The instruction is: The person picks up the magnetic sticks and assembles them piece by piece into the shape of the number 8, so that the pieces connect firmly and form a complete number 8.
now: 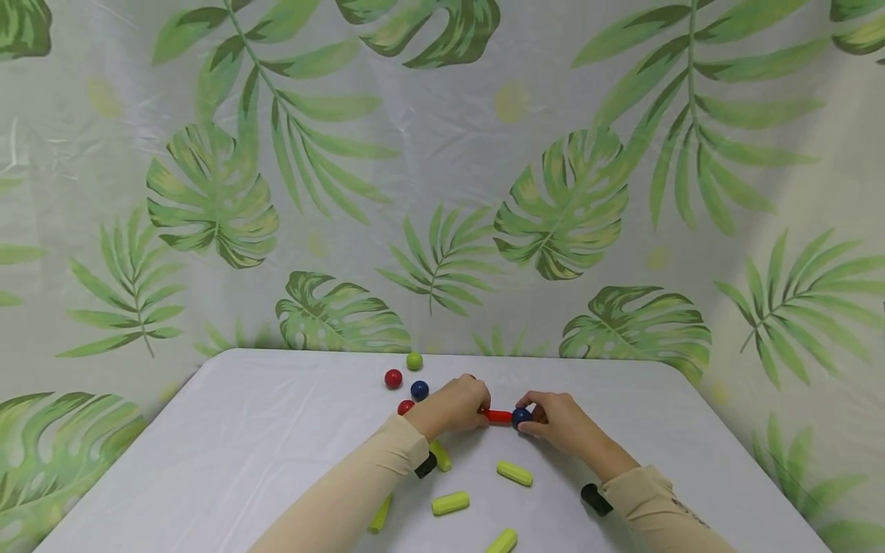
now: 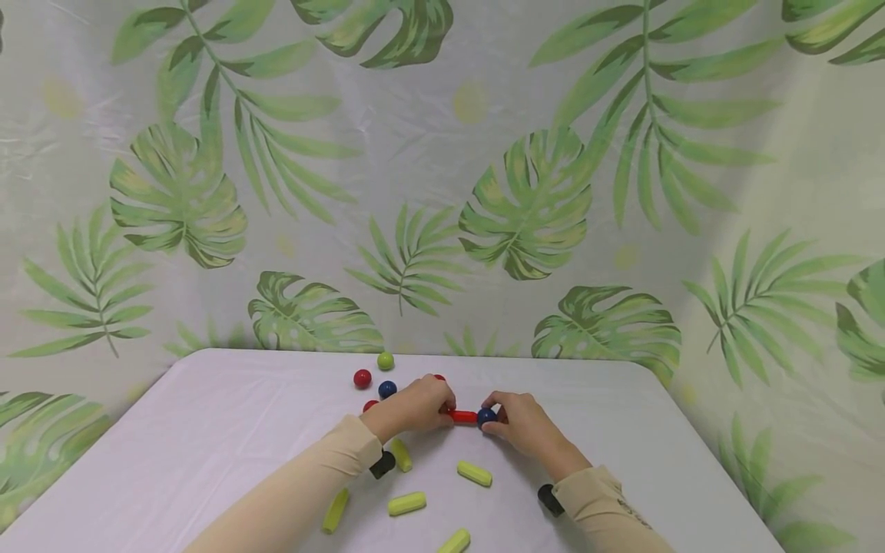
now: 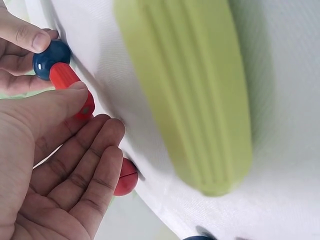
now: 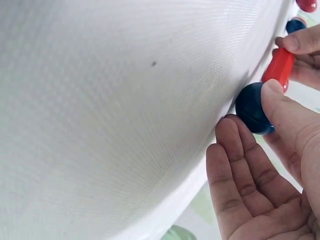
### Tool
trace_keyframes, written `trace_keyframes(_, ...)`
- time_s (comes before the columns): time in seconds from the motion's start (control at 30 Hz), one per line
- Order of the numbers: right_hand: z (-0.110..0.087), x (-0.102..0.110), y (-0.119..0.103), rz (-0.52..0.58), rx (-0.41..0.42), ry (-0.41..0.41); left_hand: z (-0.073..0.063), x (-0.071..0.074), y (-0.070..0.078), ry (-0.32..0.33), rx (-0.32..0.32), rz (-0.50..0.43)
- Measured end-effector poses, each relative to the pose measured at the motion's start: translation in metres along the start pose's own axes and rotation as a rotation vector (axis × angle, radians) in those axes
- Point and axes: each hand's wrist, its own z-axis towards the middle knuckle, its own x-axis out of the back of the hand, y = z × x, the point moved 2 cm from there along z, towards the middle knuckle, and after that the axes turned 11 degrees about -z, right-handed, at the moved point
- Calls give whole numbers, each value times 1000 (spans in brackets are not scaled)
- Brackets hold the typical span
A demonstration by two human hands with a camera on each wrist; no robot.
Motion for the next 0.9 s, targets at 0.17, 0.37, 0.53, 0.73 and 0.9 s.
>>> trace_keyframes(0.17,1,-2,2,-19,8,10,-1,3,0,-6,7,-30)
trace_keyframes(0.37,0,-3,2,-27,20,15,-3,11,-2,2,-8,-39)
trace_keyframes(0.53,-2,-1,-1,-19,35,17,-3,22,-6,44,-57,-3)
trace_keyframes(0.73,-2,-1,-2,-20,25,9,-7,42,-11,96,-104,-44)
trace_keyframes(0.9,-2,-1,0,-26,5,-1,-9,50,-20,128,-92,-82)
